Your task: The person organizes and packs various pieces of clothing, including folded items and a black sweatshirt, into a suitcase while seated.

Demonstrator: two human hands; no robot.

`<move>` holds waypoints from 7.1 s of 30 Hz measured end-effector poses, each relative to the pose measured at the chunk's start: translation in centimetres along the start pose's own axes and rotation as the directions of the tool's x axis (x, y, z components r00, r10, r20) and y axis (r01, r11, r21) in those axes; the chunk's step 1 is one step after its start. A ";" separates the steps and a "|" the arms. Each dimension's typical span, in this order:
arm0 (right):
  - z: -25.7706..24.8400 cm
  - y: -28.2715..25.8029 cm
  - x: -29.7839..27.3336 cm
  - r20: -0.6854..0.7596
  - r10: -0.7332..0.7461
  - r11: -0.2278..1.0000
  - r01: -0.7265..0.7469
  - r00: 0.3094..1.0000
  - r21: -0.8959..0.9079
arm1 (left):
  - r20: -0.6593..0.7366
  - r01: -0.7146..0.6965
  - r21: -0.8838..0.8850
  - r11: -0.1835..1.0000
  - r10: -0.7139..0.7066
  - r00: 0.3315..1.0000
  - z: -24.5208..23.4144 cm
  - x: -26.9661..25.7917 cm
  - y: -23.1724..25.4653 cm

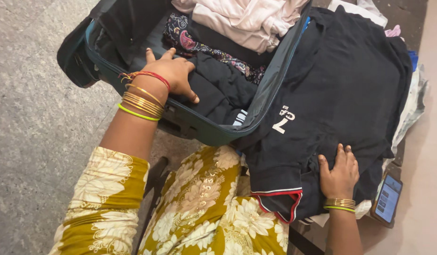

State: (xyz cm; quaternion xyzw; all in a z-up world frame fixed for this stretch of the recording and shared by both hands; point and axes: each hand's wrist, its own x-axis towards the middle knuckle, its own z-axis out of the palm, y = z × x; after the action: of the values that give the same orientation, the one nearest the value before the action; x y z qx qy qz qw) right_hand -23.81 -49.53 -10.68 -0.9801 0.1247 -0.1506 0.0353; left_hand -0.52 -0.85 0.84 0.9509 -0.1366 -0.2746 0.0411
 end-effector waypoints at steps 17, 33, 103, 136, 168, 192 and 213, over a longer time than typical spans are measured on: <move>0.0 0.0 0.0 0.002 0.013 1.000 -0.013 1.000 -0.011 | -0.089 0.134 -0.022 0.991 -0.136 0.987 0.0 1.5 0.3; -0.1 -0.1 0.1 0.010 0.016 1.000 -0.016 1.000 -0.004 | -0.178 0.071 0.162 0.984 -0.041 0.983 -1.0 -1.6 1.4; -14.1 -29.1 9.2 -0.436 -0.636 0.547 0.771 0.637 0.326 | -0.933 -0.558 0.216 0.801 0.338 0.125 2.4 -12.8 -0.4; -13.3 -22.9 -0.3 -0.271 -0.545 0.635 0.602 0.793 0.485 | -0.637 -0.303 -0.232 0.924 0.091 0.766 3.7 -13.2 2.3; -8.8 -24.0 -3.5 0.587 -0.116 -0.608 -0.524 0.801 0.596 | -0.751 -0.611 -0.326 0.722 0.195 0.631 5.3 -12.0 2.7; -7.1 -16.9 -5.8 0.478 -0.036 -0.791 -0.317 0.878 0.523 | -0.903 -0.776 -0.264 0.573 0.135 0.407 11.0 -14.7 13.0; -6.6 -8.7 -8.6 0.370 -0.076 -0.666 -0.323 0.926 0.673 | -0.188 -0.030 -0.735 -0.677 0.161 0.969 20.0 -11.0 13.9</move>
State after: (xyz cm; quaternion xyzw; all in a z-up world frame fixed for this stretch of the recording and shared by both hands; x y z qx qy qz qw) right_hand -31.73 -39.17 -5.92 -0.3511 0.0635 -0.0569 0.9324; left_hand -23.35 -11.15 -8.31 0.3172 0.0798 -0.2633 0.9076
